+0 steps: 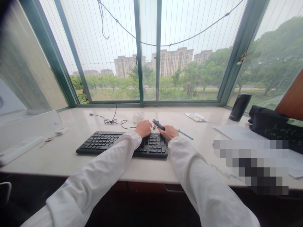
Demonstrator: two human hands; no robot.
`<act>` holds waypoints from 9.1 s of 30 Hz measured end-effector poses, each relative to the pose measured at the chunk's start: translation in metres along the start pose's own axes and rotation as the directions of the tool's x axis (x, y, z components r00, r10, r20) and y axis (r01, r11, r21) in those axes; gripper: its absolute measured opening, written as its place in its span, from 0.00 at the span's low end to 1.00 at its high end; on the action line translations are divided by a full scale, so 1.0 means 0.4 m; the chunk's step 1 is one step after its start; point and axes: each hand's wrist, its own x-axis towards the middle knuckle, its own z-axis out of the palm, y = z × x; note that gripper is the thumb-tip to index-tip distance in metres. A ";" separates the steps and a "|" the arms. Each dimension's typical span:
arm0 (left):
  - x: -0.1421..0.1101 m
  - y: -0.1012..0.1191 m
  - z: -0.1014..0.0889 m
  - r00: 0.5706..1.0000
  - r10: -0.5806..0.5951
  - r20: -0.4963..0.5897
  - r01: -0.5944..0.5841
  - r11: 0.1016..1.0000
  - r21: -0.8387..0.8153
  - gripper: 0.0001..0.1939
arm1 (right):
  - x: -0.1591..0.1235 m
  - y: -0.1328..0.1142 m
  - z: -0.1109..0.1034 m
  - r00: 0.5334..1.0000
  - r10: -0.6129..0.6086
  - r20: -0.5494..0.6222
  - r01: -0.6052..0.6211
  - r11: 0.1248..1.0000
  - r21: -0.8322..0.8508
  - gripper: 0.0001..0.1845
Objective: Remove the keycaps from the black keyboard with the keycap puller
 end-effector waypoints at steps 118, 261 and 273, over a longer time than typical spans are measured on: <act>0.001 0.004 0.010 0.999 0.036 0.009 -0.036 0.999 0.019 0.15 | 0.029 0.022 0.026 0.999 -0.004 0.045 0.003 1.000 0.017 0.22; -0.251 -0.166 -0.123 0.738 0.667 -0.101 -0.632 0.632 -0.448 0.11 | -0.166 -0.181 -0.013 0.871 -0.409 0.273 0.017 0.580 0.815 0.21; -0.249 -0.168 -0.127 0.741 0.665 -0.090 -0.628 0.638 -0.446 0.10 | -0.154 -0.172 0.009 0.879 -0.416 0.231 0.053 0.569 0.821 0.23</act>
